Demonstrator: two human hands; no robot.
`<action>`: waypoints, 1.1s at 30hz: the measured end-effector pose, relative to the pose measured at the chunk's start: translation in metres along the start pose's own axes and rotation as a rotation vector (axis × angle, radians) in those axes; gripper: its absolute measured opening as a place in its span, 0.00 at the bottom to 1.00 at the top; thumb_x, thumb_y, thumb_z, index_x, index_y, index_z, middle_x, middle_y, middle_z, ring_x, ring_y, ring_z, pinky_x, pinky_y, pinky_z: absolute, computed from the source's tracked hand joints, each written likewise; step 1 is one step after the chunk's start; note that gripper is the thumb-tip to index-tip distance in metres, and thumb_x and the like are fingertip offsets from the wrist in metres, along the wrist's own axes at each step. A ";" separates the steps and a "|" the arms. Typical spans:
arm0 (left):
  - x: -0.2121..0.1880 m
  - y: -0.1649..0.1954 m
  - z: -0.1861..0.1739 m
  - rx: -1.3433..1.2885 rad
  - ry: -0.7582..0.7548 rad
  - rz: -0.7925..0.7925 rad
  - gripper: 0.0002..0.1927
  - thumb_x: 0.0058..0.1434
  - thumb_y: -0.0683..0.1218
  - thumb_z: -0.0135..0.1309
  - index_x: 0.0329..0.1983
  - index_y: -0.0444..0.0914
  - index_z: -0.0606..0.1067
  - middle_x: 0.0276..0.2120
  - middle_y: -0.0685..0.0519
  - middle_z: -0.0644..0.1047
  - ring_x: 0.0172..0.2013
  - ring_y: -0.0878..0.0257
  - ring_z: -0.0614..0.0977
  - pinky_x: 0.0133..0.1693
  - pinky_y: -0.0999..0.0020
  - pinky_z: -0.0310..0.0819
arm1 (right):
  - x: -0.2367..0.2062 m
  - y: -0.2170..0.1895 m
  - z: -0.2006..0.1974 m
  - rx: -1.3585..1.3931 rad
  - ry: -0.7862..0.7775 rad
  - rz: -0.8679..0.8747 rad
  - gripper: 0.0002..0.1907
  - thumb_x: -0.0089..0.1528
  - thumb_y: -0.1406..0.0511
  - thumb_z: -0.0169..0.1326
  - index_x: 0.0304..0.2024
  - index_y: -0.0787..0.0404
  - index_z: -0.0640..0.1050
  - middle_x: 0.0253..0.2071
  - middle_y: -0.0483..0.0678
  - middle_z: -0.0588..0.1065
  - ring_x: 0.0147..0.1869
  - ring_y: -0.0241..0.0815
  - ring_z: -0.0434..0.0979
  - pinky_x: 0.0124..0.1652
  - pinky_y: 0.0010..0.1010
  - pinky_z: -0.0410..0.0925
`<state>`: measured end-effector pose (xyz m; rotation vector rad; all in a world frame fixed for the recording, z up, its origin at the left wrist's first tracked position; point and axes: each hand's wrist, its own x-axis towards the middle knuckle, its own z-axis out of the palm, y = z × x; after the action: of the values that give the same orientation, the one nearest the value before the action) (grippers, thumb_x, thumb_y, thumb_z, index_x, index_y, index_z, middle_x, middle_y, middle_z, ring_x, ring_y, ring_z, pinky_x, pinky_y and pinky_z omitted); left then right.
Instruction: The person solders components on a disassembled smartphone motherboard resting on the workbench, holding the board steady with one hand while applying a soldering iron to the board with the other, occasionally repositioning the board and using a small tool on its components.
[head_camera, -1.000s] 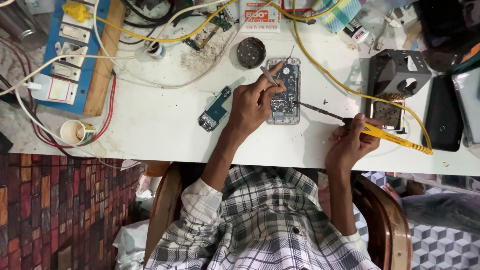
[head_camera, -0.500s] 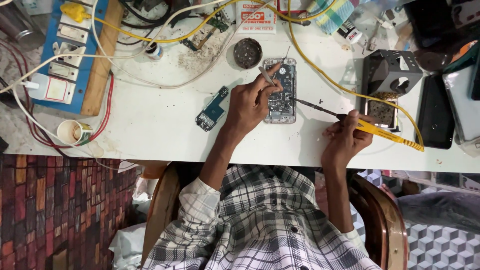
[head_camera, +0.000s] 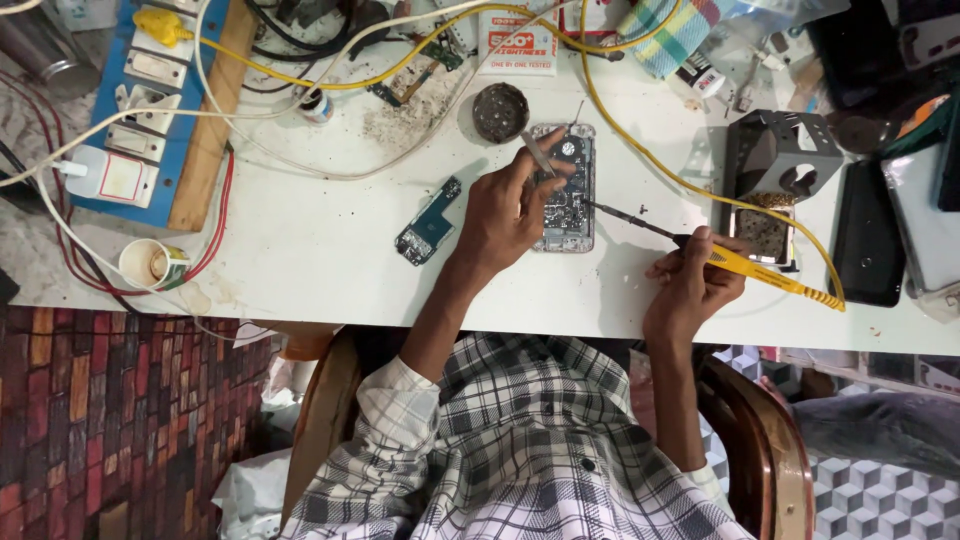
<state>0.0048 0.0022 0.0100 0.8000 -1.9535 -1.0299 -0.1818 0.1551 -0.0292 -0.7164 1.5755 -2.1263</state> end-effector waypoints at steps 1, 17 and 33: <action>0.001 0.000 0.000 -0.056 -0.018 -0.021 0.26 0.72 0.44 0.52 0.71 0.38 0.64 0.47 0.54 0.85 0.19 0.73 0.75 0.22 0.72 0.68 | 0.001 0.000 0.000 -0.004 0.005 0.000 0.11 0.75 0.62 0.54 0.43 0.60 0.69 0.25 0.44 0.69 0.23 0.31 0.70 0.26 0.25 0.67; 0.001 -0.005 0.002 -0.093 -0.008 0.010 0.21 0.79 0.44 0.43 0.72 0.37 0.64 0.45 0.53 0.86 0.34 0.66 0.85 0.33 0.71 0.79 | -0.001 -0.004 0.004 0.005 -0.009 -0.008 0.10 0.76 0.62 0.54 0.43 0.60 0.69 0.25 0.43 0.69 0.23 0.30 0.68 0.26 0.24 0.65; 0.000 -0.005 0.004 0.040 0.004 -0.061 0.21 0.75 0.43 0.49 0.70 0.41 0.68 0.40 0.55 0.87 0.33 0.66 0.90 0.28 0.72 0.79 | -0.002 -0.004 0.002 -0.039 0.045 0.041 0.11 0.75 0.60 0.54 0.43 0.60 0.70 0.24 0.43 0.69 0.23 0.30 0.68 0.25 0.23 0.63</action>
<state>0.0017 0.0014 0.0040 0.8878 -1.9628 -1.0263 -0.1793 0.1556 -0.0249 -0.6470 1.6454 -2.1015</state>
